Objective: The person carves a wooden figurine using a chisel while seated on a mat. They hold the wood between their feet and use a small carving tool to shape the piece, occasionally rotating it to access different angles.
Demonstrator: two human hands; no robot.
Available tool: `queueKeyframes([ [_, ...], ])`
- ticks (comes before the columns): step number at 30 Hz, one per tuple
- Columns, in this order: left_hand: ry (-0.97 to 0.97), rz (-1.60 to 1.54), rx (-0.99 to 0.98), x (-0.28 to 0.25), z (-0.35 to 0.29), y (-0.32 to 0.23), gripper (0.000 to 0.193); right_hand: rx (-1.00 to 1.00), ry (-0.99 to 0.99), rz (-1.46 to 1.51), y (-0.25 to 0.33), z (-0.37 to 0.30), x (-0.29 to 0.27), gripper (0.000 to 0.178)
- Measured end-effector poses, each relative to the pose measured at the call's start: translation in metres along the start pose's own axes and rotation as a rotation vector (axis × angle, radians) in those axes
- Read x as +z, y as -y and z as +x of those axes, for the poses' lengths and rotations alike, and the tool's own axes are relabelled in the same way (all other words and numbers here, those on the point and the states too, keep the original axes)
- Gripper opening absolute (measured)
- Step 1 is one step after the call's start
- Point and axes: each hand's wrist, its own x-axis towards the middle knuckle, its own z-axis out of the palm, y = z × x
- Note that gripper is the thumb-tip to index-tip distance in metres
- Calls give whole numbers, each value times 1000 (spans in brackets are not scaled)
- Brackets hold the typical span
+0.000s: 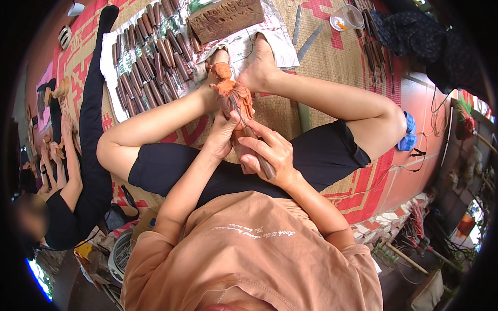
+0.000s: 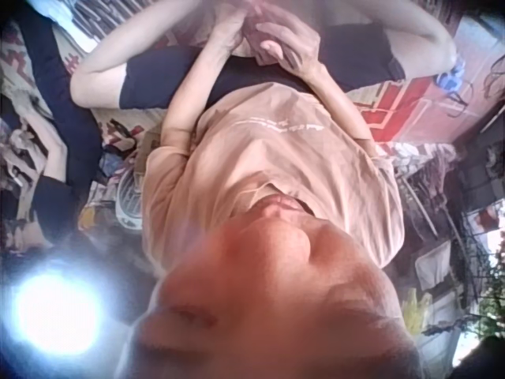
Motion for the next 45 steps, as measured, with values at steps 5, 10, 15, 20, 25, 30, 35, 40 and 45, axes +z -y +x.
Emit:
queueKeyframes([
  [5,-9,-12,63,5,3,1,87,-38,40,-83,7,1,-4,46],
  [10,-10,-14,50,7,3,1,93,16,-10,22,-1,-5,-1,37],
  [15,-21,-15,79,6,4,4,98,-31,-11,11,-2,-5,-1,29],
  [20,-26,-9,92,6,3,5,99,-25,-8,43,-2,-5,-2,29],
  [25,3,-16,47,3,3,5,101,-50,4,52,-3,-6,-4,29],
  [30,-44,-5,107,10,2,0,99,-59,14,48,-4,-6,-3,29],
  [35,-13,-4,53,4,3,3,100,-70,-2,50,-7,-6,1,28],
  [40,-2,-21,41,2,3,5,101,-63,-3,38,-8,-4,3,27],
  [45,-30,-2,75,10,0,1,101,-32,-20,57,-6,-2,4,27],
])
